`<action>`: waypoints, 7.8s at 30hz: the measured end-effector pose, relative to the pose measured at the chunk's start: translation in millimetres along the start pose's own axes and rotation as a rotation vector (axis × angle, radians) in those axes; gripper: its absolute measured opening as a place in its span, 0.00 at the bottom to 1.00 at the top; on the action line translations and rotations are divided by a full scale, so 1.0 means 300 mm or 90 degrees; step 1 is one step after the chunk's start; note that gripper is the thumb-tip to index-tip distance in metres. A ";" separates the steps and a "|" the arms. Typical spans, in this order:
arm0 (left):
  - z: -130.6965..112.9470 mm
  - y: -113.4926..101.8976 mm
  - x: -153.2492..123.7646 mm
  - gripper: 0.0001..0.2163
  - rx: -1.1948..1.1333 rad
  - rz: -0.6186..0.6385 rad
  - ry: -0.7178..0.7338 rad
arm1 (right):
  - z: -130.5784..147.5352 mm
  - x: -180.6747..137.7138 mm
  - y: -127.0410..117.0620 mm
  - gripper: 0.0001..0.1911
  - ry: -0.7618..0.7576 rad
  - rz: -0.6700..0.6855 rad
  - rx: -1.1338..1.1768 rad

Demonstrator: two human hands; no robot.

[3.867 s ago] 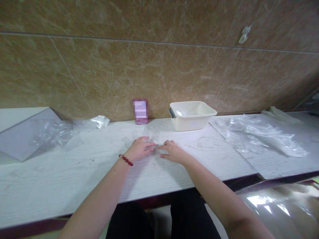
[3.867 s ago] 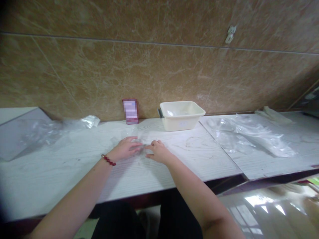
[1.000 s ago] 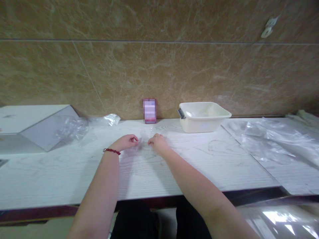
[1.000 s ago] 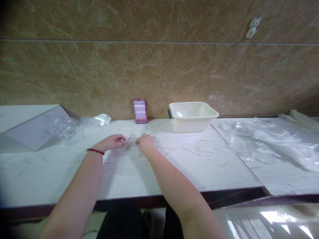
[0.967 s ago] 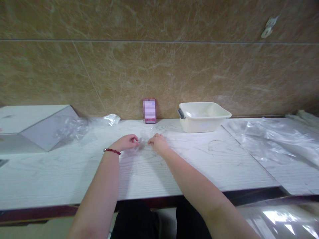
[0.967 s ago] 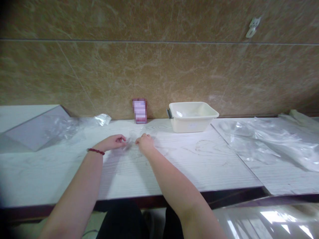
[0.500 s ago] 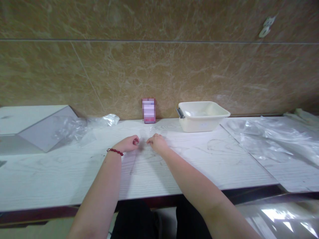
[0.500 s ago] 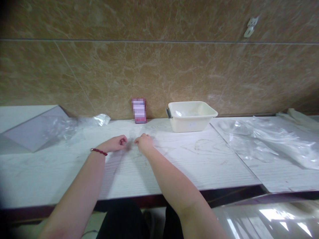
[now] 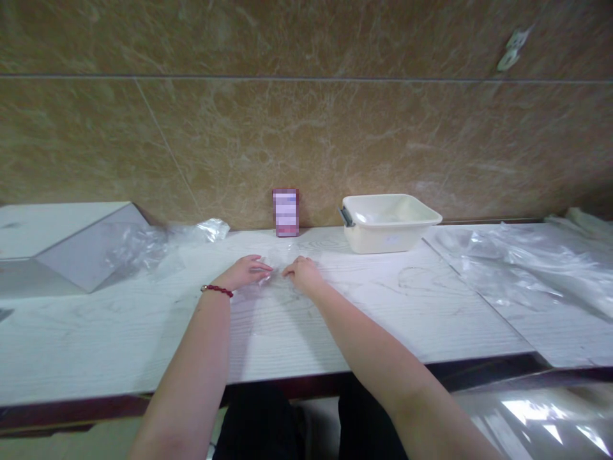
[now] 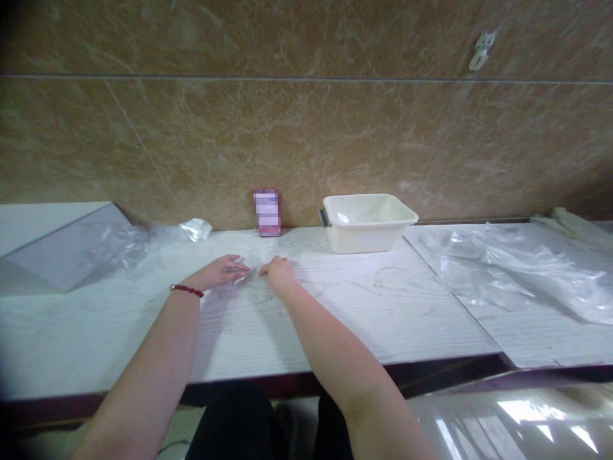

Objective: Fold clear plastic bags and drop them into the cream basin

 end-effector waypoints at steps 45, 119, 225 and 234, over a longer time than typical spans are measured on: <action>-0.046 -0.058 -0.027 0.21 -0.065 -0.082 0.002 | 0.166 -0.433 -0.104 0.08 -0.221 0.098 -0.291; -0.165 0.063 -0.098 0.08 -0.438 -0.182 -0.359 | -0.109 -0.159 -0.129 0.18 0.308 -0.023 0.136; -0.383 0.025 -0.138 0.17 -0.072 -0.092 0.079 | 0.127 -0.135 0.057 0.36 0.024 0.137 -0.158; -0.246 0.144 -0.079 0.24 0.073 -0.086 -0.034 | 0.115 -0.141 0.062 0.37 -0.003 0.087 -0.127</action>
Point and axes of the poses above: each hand's wrist, its own x-axis towards the middle knuckle, its own y-axis out of the palm, z = x × y, the point moved 2 cm from there along x, towards the middle knuckle, and after that the axes turned 1 degree about -y, right-handed, at the moved point
